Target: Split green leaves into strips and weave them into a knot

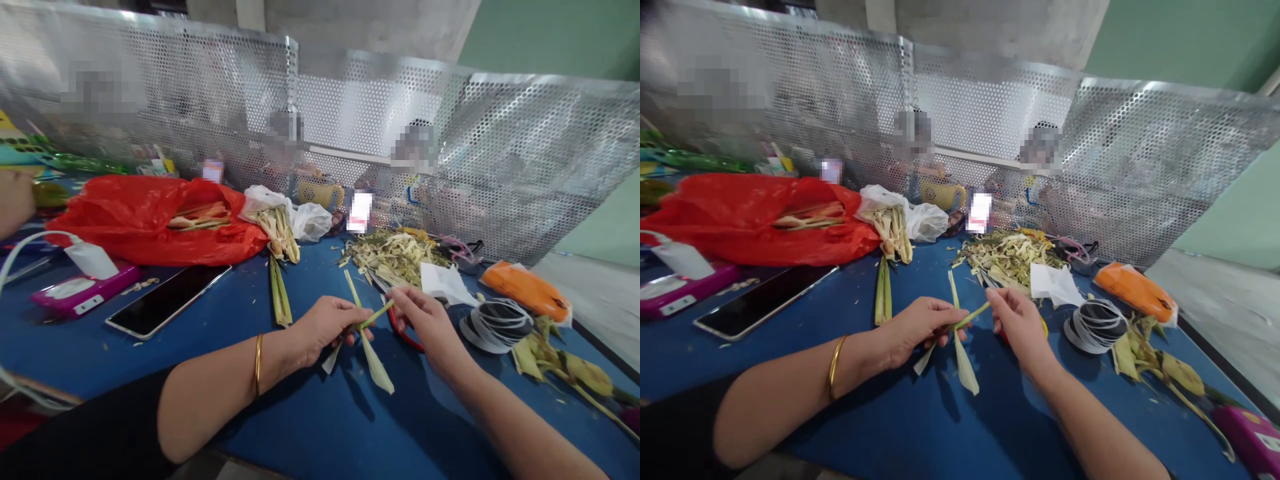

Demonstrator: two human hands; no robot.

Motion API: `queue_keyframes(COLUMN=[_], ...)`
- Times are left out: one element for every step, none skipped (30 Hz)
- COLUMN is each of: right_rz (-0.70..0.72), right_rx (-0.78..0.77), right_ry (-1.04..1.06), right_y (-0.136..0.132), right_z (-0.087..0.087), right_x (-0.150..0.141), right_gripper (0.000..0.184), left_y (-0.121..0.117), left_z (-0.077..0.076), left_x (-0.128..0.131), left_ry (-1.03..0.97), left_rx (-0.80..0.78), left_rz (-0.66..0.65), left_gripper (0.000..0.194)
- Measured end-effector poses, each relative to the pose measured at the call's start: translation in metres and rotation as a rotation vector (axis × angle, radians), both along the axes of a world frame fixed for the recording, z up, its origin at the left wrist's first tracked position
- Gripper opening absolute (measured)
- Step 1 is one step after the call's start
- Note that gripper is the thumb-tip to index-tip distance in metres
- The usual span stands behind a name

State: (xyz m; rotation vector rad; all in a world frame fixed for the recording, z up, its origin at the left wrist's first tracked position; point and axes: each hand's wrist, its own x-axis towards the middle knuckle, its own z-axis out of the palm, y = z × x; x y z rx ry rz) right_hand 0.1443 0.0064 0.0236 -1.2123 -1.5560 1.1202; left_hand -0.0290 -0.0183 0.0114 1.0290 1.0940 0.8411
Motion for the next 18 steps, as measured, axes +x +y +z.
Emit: queue_keyframes(right_rz=[0.045, 0.087, 0.119, 0.137, 0.143, 0.14, 0.128, 0.109, 0.083, 0.054, 0.026, 0.001, -0.014, -0.013, 0.002, 0.021, 0.029, 0.01], right_rx=[-0.071, -0.124, -0.159, -0.176, -0.182, -0.18, -0.175, -0.173, -0.173, -0.173, -0.17, -0.163, -0.153, -0.144, -0.141, -0.138, -0.121, -0.075], right_ry=[0.042, 0.082, 0.121, 0.156, 0.18, 0.193, 0.201, 0.21, 0.222, 0.238, 0.253, 0.265, 0.268, 0.259, 0.233, 0.189, 0.134, 0.07], right_y=[-0.001, -0.003, -0.005, -0.007, -0.008, -0.01, -0.01, -0.01, -0.01, -0.01, -0.009, -0.007, -0.006, -0.004, -0.002, 0.0, 0.002, 0.004], right_z=[0.0, -0.001, -0.002, -0.003, -0.004, -0.005, -0.006, -0.006, -0.007, -0.007, -0.008, -0.009, -0.01, -0.012, -0.013, -0.014, -0.014, -0.014], right_x=[-0.002, -0.003, -0.005, -0.007, -0.008, -0.009, -0.01, -0.01, -0.011, -0.011, -0.011, -0.012, -0.011, -0.011, -0.01, -0.008, -0.006, -0.003], right_gripper=[0.034, 0.033, 0.032, 0.031, 0.03, 0.03, 0.031, 0.031, 0.031, 0.031, 0.031, 0.032, 0.032, 0.033, 0.034, 0.035, 0.036, 0.037], left_y=[0.0, 0.0, 0.0, -0.001, -0.002, -0.003, -0.003, -0.004, -0.004, -0.004, -0.004, -0.004, -0.004, -0.004, -0.003, -0.003, -0.002, -0.001], left_z=[0.0, 0.0, 0.0, 0.0, 0.0, 0.0, 0.001, 0.001, 0.002, 0.003, 0.003, 0.003, 0.002, 0.002, 0.001, 0.0, -0.001, -0.002], left_x=[0.0, 0.0, 0.0, 0.0, 0.0, 0.001, 0.001, 0.002, 0.002, 0.003, 0.003, 0.004, 0.004, 0.004, 0.004, 0.004, 0.004, 0.003], left_ry=[-0.008, -0.013, -0.016, -0.015, -0.013, -0.006, 0.003, 0.014, 0.022, 0.027, 0.026, 0.017, 0.004, -0.008, -0.017, -0.026, -0.036, -0.047], left_rx=[-0.007, -0.004, 0.005, 0.014, 0.021, 0.03, 0.037, 0.042, 0.046, 0.052, 0.055, 0.056, 0.054, 0.049, 0.042, 0.032, 0.015, -0.007], left_rz=[-0.003, -0.014, -0.028, -0.046, -0.061, -0.07, -0.074, -0.077, -0.08, -0.082, -0.084, -0.088, -0.091, -0.089, -0.083, -0.073, -0.056, -0.033], left_gripper=[0.039, 0.04, 0.039, 0.037, 0.034, 0.031, 0.027, 0.025, 0.023, 0.021, 0.02, 0.019, 0.019, 0.019, 0.019, 0.02, 0.021, 0.022])
